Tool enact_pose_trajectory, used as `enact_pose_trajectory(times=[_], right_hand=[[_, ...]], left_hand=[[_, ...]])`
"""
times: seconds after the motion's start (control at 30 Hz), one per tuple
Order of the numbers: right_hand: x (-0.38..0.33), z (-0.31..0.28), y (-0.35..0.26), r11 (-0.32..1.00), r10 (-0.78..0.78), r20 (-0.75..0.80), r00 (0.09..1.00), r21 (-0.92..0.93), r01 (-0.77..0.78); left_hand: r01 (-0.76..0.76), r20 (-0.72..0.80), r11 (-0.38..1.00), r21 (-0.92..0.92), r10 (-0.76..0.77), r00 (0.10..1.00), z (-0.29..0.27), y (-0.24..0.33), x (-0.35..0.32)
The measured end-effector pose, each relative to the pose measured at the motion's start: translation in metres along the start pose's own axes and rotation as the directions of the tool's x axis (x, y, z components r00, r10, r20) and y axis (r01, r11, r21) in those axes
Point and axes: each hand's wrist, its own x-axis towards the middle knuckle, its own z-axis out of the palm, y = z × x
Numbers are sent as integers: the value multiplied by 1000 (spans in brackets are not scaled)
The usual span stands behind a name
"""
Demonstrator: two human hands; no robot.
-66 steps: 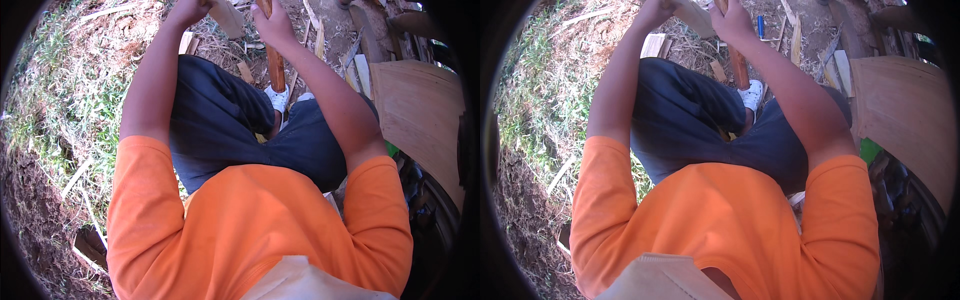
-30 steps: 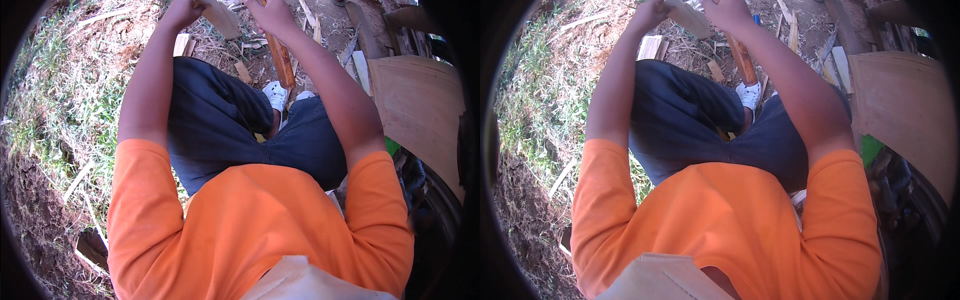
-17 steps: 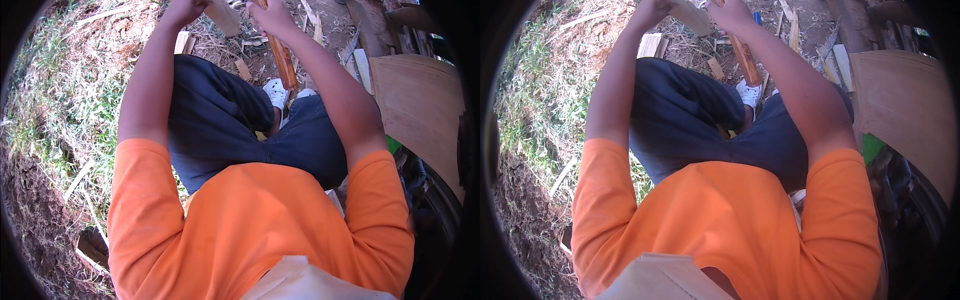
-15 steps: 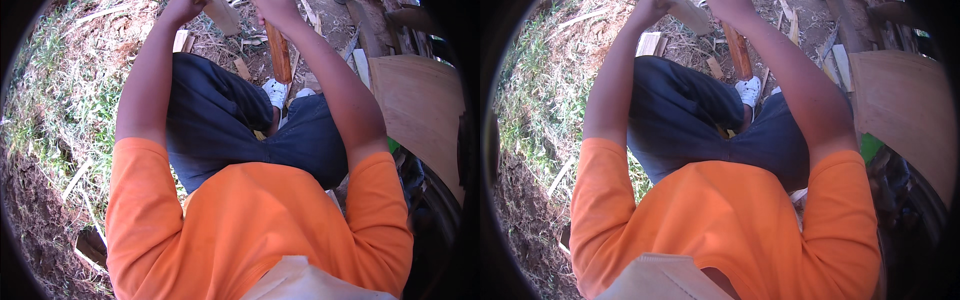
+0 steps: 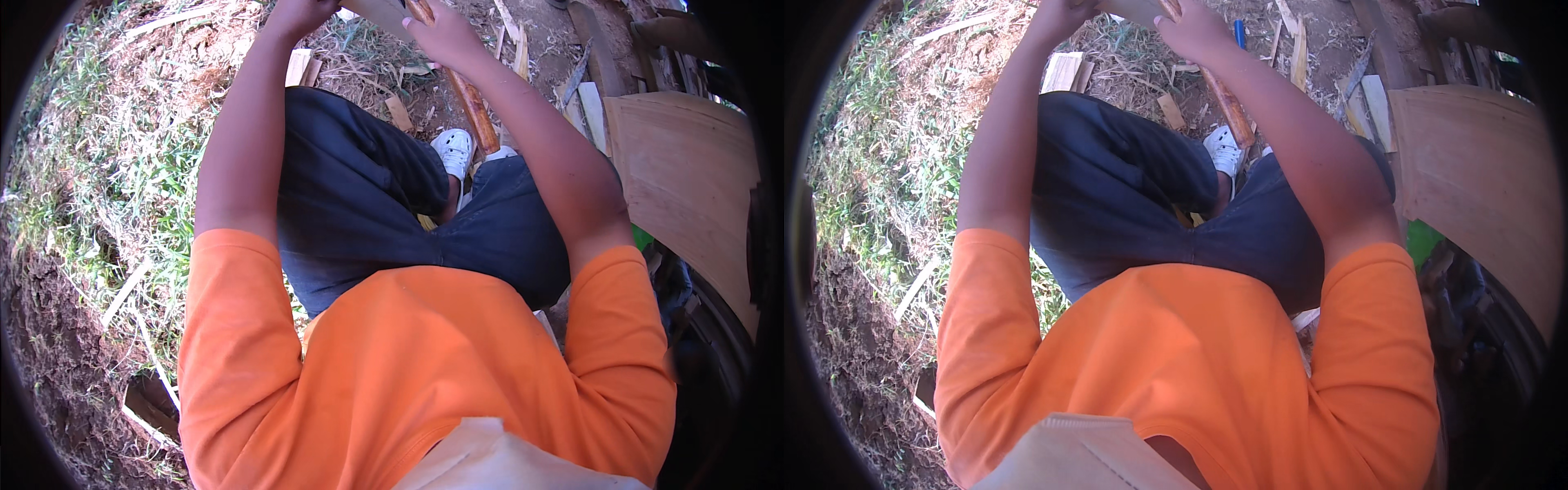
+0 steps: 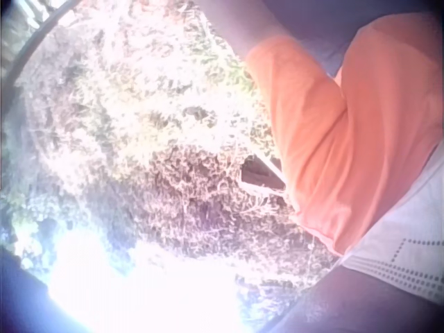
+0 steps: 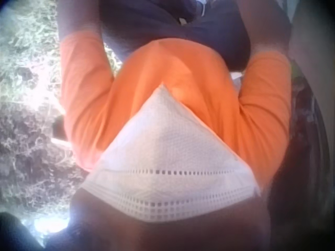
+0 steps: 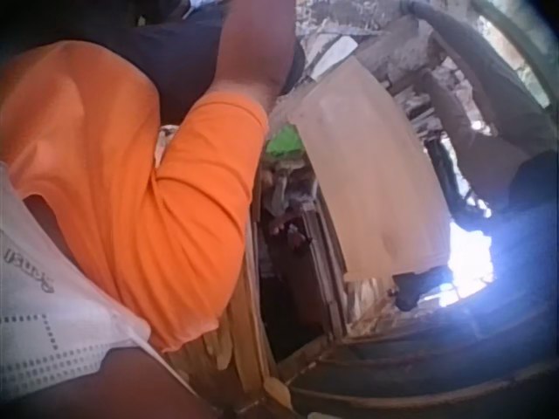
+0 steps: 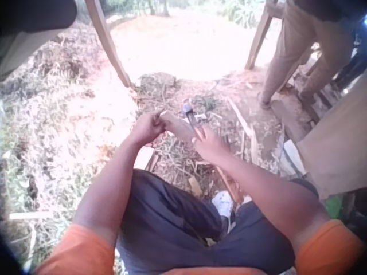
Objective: The person sits on the ground and uses a small axe to chip and shape a piece of wood held in their left hand. They repeatedly strike the wood to remove thin layers, occasionally pausing to inspect the surface before continuing to carve.
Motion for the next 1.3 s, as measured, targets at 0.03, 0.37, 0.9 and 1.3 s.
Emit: enact_pose_trajectory(times=[0.03,0.37,0.9,1.3], right_hand=[[-1,0,4,997,-56,-39,998,43,58],[-9,-1,9,834,325,307,895,353,-424],[-7,3,33,957,-263,-67,963,-142,251],[-13,10,65,911,239,343,908,243,-332]], left_hand=[[2,11,1000,1,-2,1000,-1,1,0],[-135,113,990,-41,139,984,12,-12,11],[-178,125,984,-1,176,976,17,1,18],[-188,158,982,6,185,970,33,3,22]])
